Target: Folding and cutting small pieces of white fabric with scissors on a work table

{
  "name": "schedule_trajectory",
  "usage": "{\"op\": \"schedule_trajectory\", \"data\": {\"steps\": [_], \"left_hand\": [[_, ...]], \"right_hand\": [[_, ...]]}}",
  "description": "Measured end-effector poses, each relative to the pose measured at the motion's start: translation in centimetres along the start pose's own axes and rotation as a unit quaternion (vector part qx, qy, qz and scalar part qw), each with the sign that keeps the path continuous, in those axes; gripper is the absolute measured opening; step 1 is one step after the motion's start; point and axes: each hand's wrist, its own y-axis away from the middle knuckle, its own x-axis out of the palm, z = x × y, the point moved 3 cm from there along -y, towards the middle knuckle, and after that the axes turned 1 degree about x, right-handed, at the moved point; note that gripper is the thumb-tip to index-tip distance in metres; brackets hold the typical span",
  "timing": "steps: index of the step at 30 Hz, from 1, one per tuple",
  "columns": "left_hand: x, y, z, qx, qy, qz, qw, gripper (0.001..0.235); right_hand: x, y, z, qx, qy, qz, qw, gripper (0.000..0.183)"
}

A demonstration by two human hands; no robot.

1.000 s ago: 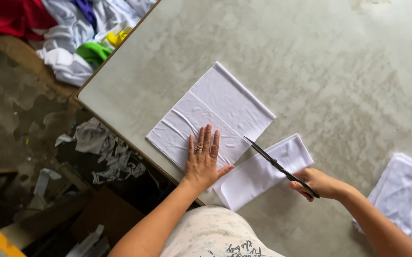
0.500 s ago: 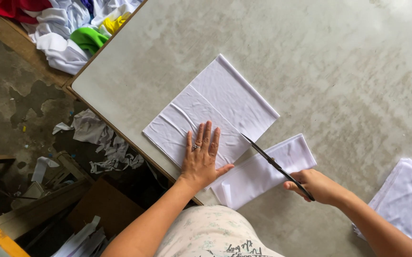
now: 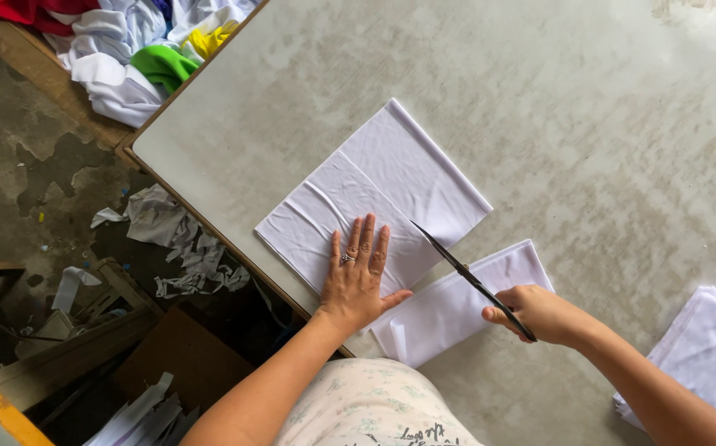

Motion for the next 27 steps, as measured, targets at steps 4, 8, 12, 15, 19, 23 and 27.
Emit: {"op": "schedule_trajectory", "data": {"steps": [4, 8, 12, 15, 19, 23, 27], "left_hand": [[0.0, 0.1, 0.0, -0.003, 0.007, 0.010, 1.000, 0.121], [-0.2, 0.1, -0.1, -0.004, 0.008, 0.013, 1.000, 0.120], [-0.5, 0.1, 0.0, -0.006, 0.007, 0.030, 1.000, 0.124], [-0.5, 0.0, 0.1, -0.007, 0.005, 0.034, 0.999, 0.126], [-0.4, 0.1, 0.0, -0.006, 0.004, 0.039, 0.999, 0.129], [-0.3, 0.1, -0.1, -0.010, 0.002, 0.039, 0.999, 0.130], [-0.8, -0.2, 0.1, -0.018, 0.011, 0.034, 0.999, 0.133]], "right_hand": [[0.2, -1.4, -0.7, 0.005, 0.034, -0.037, 0.999, 0.057], [0.7, -0.5, 0.1, 0.027, 0.006, -0.049, 0.998, 0.055], [0.6, -1.2, 0.0, 0.008, 0.002, -0.017, 1.000, 0.054], [0.1, -1.8, 1.2, 0.000, 0.006, -0.003, 1.000, 0.055], [-0.1, -1.7, 2.6, 0.007, 0.003, -0.010, 1.000, 0.054], [0.0, -1.5, 3.0, 0.022, 0.007, -0.048, 0.999, 0.055], [-0.5, -1.0, 3.7, 0.033, 0.020, -0.064, 0.997, 0.054]]}}
